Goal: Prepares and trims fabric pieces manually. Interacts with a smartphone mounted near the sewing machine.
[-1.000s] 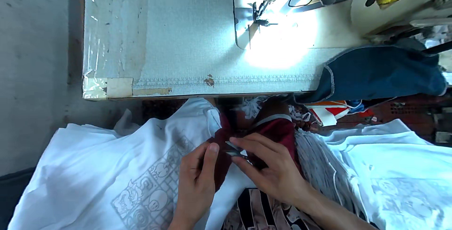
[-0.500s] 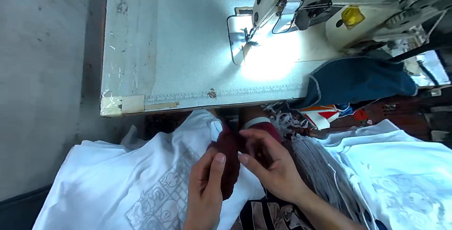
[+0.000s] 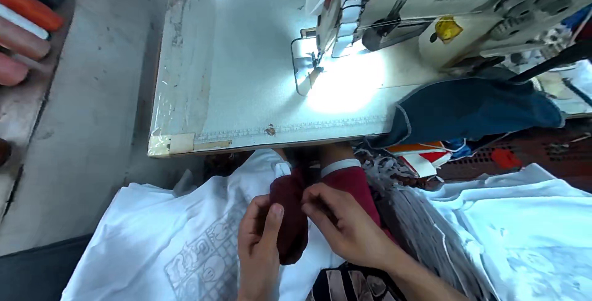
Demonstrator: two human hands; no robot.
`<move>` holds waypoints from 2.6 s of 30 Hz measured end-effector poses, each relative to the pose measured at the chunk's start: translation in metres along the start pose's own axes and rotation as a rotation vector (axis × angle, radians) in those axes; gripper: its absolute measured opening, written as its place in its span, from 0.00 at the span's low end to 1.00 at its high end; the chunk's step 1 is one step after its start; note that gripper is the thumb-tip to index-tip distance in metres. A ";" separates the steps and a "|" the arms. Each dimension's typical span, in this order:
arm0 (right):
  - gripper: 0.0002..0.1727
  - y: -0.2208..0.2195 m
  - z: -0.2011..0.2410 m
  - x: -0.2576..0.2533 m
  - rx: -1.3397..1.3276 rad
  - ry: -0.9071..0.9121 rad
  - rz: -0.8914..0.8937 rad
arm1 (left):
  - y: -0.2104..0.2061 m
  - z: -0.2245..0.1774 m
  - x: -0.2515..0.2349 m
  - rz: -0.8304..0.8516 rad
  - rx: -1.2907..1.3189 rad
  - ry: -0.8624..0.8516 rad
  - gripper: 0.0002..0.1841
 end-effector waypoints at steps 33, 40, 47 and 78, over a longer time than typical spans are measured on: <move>0.23 0.037 -0.103 -0.055 -0.322 -0.264 -0.251 | -0.050 0.008 -0.050 0.796 -0.074 0.119 0.28; 0.18 0.038 -0.097 -0.041 -0.220 -0.294 -0.155 | -0.046 0.010 -0.048 0.806 -0.102 0.084 0.31; 0.31 0.103 -0.050 0.002 0.446 -0.278 -0.267 | -0.041 0.005 -0.049 0.762 -0.201 -0.012 0.31; 0.17 0.056 0.026 0.002 0.829 0.045 -0.110 | -0.030 -0.004 -0.045 0.634 -0.483 -0.128 0.30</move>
Point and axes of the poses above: each hand's wrist, its own x-axis away from the middle knuckle, its own y-axis out of the back of the hand, z = x × y, the point moved 6 cm from there along -x, towards the middle knuckle, and after that the axes turned 8 degrees about -x, right-handed, at the moved point
